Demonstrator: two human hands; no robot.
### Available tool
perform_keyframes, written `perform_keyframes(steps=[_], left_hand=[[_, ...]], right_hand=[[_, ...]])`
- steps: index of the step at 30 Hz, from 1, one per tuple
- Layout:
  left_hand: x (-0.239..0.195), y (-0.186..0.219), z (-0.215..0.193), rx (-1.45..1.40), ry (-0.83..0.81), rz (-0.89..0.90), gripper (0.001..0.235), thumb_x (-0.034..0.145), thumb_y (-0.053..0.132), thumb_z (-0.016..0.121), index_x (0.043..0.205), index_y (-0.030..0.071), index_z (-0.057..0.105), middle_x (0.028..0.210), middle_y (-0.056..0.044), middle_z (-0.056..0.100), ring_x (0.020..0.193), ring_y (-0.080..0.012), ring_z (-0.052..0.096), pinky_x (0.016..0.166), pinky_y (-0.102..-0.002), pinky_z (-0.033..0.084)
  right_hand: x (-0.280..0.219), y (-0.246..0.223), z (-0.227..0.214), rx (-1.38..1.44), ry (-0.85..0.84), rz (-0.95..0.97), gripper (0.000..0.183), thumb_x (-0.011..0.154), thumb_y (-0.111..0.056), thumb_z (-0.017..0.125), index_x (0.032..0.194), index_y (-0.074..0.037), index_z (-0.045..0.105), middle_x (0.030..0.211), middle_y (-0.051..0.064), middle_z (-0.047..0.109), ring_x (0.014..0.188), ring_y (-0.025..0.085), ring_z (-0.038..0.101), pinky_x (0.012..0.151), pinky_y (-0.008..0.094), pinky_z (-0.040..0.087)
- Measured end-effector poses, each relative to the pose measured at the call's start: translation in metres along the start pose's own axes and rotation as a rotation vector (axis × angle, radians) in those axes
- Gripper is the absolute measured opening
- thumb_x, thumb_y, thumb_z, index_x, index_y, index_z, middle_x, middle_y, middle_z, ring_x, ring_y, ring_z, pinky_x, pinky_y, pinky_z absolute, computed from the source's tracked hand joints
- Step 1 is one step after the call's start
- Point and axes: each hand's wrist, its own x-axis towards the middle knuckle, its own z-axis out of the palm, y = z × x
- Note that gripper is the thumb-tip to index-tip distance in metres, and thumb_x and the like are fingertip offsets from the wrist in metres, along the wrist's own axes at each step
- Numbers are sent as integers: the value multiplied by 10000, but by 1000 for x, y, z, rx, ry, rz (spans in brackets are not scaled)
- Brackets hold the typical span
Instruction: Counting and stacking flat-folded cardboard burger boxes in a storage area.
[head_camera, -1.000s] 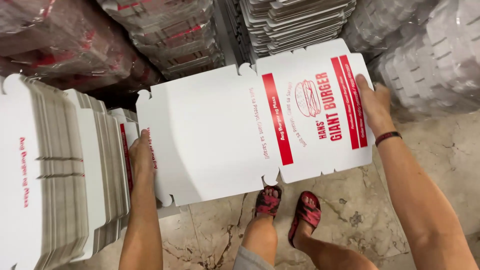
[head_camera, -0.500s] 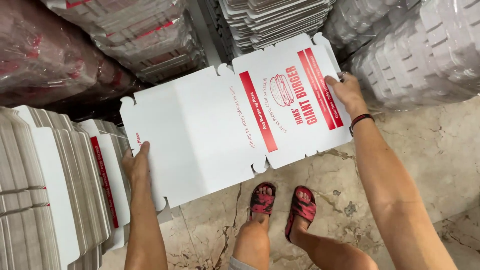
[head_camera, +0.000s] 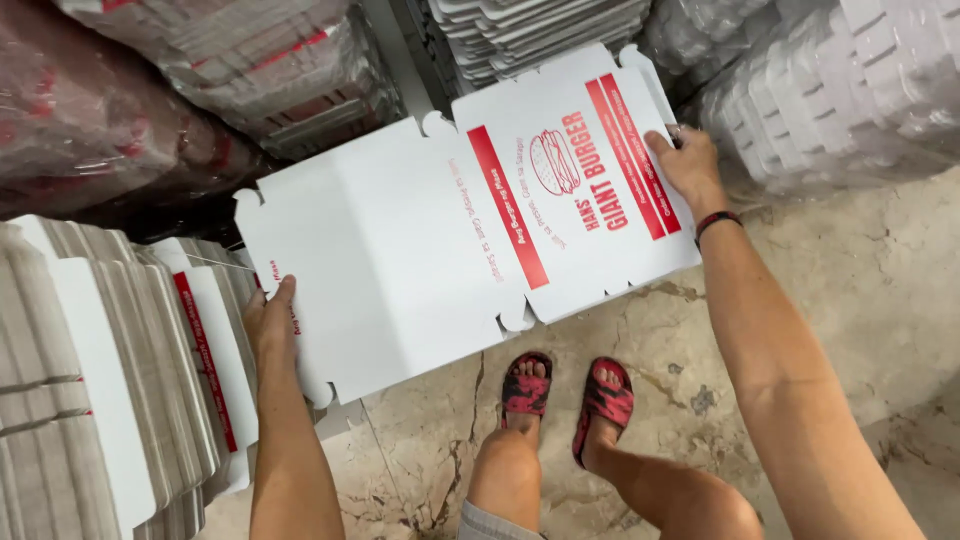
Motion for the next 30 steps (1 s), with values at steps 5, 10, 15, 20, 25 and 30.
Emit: perform_keyframes(steps=[5,10,15,20,25,30], left_hand=[[-40,29,-1,-16,-22,46,605,1033,437,686,1489,73,525,1307,-242,613,1178,-412,613,946,-540,498],[-40,26,-1,-20,24,37,562,1015,439,731,1442,107,577,1246,-206,641,1146,-386,628,940,-544,493],[-13,-3,1,-13,6,24,551,1012,452,711,1439,128,584,1241,-199,649,1157,-384,624,962,-533,482],[-19,2,1,19,24,21,530,1027,443,707,1439,131,589,1228,-192,656,1144,-375,631,953,-508,484],[-29,1,4,-12,38,55,567,985,464,732,1432,142,599,1231,-169,668,1166,-330,622,965,-473,481],[-1,-22,11,44,66,34,574,1007,484,709,1455,150,578,1279,-194,653,1196,-382,619,973,-498,487]], right_hand=[[-21,-21,-16,-48,-26,-18,385,1019,-443,709,1246,-134,731,1205,246,695,1198,443,610,986,541,503],[-55,-63,-29,-16,-43,91,477,947,-454,780,1284,-126,702,1198,235,700,1165,389,650,942,472,528],[-48,-41,-14,-20,-4,108,475,944,-476,786,1273,-143,707,1160,210,714,1118,370,678,902,469,545],[-59,-41,-15,31,-11,88,481,961,-452,770,1301,-120,694,1193,221,700,1133,369,670,899,461,543],[-64,-58,-21,-46,-5,112,543,949,-442,769,1317,-55,668,1196,226,697,1152,363,666,925,457,552],[-65,-60,-9,-42,96,113,532,916,-359,804,1268,15,665,1147,256,711,1096,390,693,901,466,584]])
